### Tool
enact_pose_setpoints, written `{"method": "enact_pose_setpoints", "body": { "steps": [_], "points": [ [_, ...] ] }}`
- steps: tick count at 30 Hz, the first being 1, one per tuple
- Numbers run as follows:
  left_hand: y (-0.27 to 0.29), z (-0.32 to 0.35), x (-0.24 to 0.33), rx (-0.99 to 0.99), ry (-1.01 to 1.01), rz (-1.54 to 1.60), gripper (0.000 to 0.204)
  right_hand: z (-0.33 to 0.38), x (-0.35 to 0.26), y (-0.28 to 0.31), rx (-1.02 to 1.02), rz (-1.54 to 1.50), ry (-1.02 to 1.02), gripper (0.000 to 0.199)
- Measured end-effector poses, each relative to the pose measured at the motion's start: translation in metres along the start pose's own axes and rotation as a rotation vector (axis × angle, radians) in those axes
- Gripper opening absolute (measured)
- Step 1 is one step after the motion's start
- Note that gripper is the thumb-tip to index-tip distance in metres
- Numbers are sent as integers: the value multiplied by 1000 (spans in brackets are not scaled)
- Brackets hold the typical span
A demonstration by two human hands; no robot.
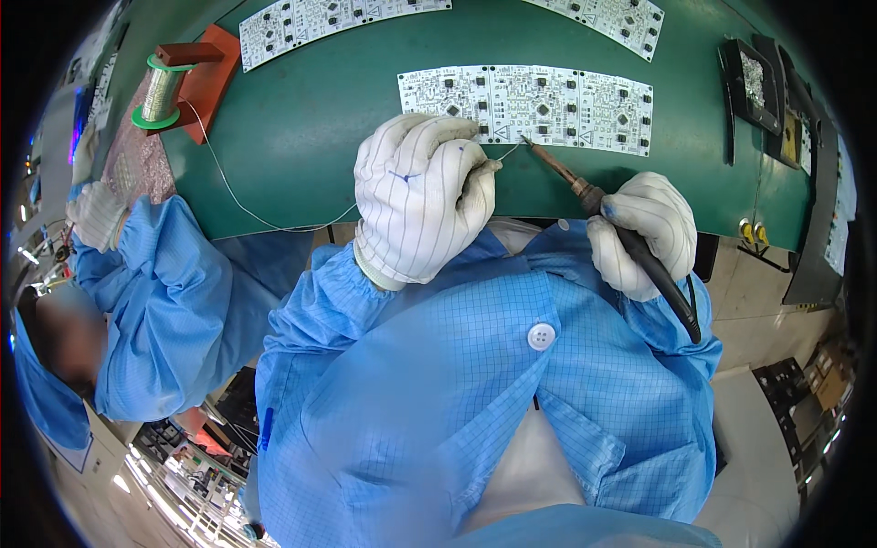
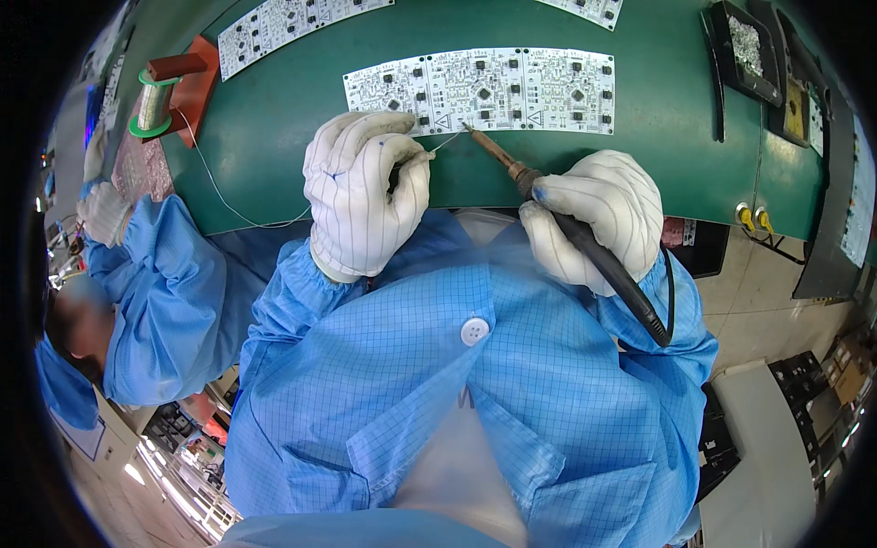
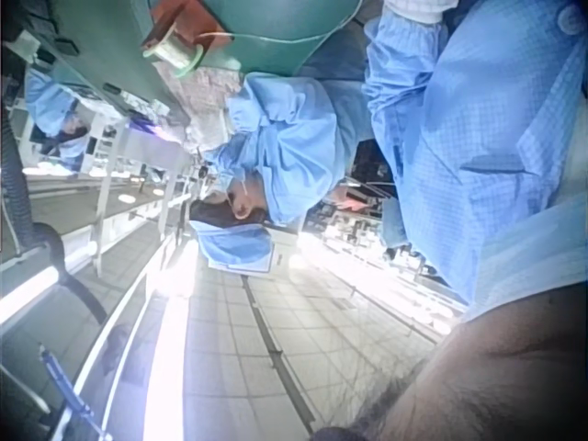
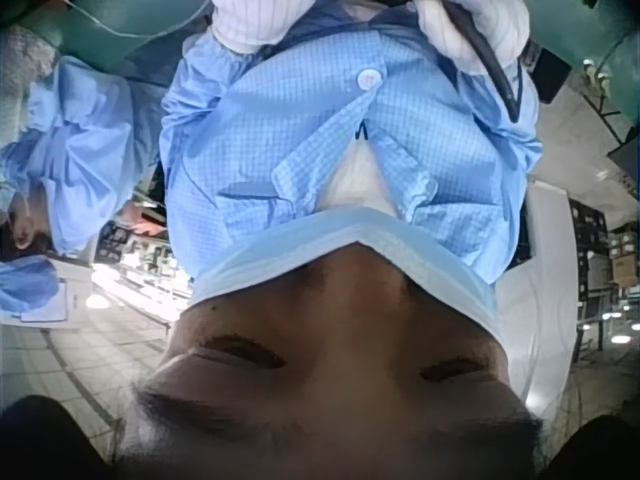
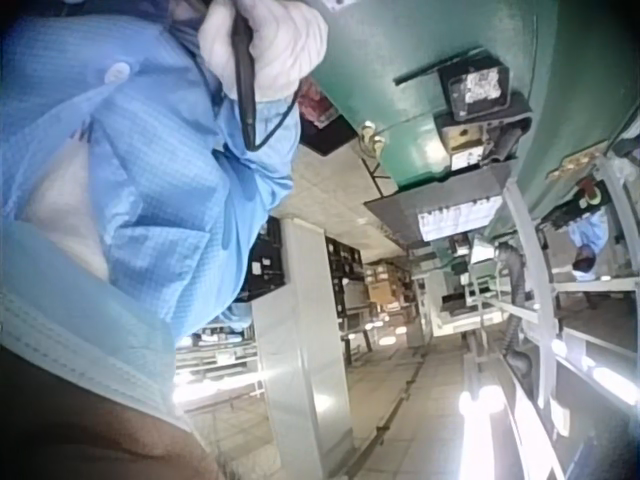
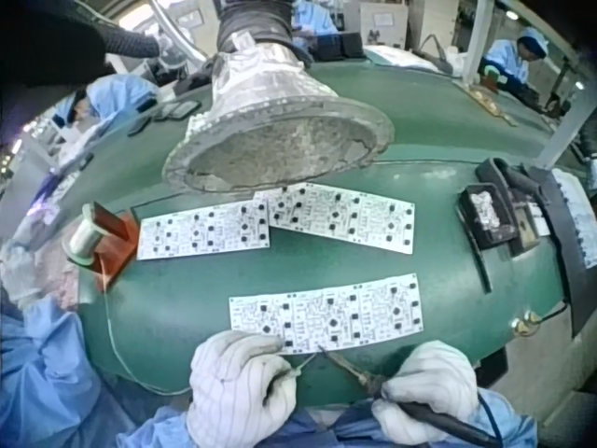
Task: Soldering small electronic components onto printed circuit boards at a manual assembly station.
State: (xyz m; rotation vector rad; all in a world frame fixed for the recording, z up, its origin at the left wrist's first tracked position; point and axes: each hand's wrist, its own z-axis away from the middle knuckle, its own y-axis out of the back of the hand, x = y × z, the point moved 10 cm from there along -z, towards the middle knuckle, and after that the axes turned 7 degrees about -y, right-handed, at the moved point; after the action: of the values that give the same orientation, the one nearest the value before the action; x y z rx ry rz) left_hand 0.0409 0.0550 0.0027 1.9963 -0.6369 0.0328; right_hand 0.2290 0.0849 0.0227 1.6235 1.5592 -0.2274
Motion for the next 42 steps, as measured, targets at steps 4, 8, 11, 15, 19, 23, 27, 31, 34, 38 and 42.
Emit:
{"method": "enact_pose_setpoints", "body": {
  "steps": [4,8,11,15,19,23,27,31,34,38,42],
  "points": [
    [-1,0,3,-2,5,-10,19,4,1,4,-4,-11,-1,30],
    [-2,1,5,8,-2,-5,19,5,0,7,19,-19,-3,31],
    [0,1,3,19,-4,3,18,2,0,4,-10,-22,-14,31],
    [2,-2,2,33,-1,9,18,0,4,4,-54,-62,-26,31],
    [4,-4,2,21,-2,48,15,6,27,34,85,-185,-161,25],
    [2,-8,7,12,-30,112,15,33,57,115,575,236,-472,24],
    [-5,-10,16,1,-33,147,16,31,75,162,685,305,-396,19],
    [-4,-11,18,25,-43,223,21,19,73,155,535,526,-252,18],
    [8,-10,9,113,-38,197,19,31,79,152,655,328,-421,15],
    [12,-2,-12,69,143,172,17,24,72,111,578,147,-471,19],
    [17,3,-27,69,189,97,17,17,74,86,483,132,-540,23]
  ]
}}
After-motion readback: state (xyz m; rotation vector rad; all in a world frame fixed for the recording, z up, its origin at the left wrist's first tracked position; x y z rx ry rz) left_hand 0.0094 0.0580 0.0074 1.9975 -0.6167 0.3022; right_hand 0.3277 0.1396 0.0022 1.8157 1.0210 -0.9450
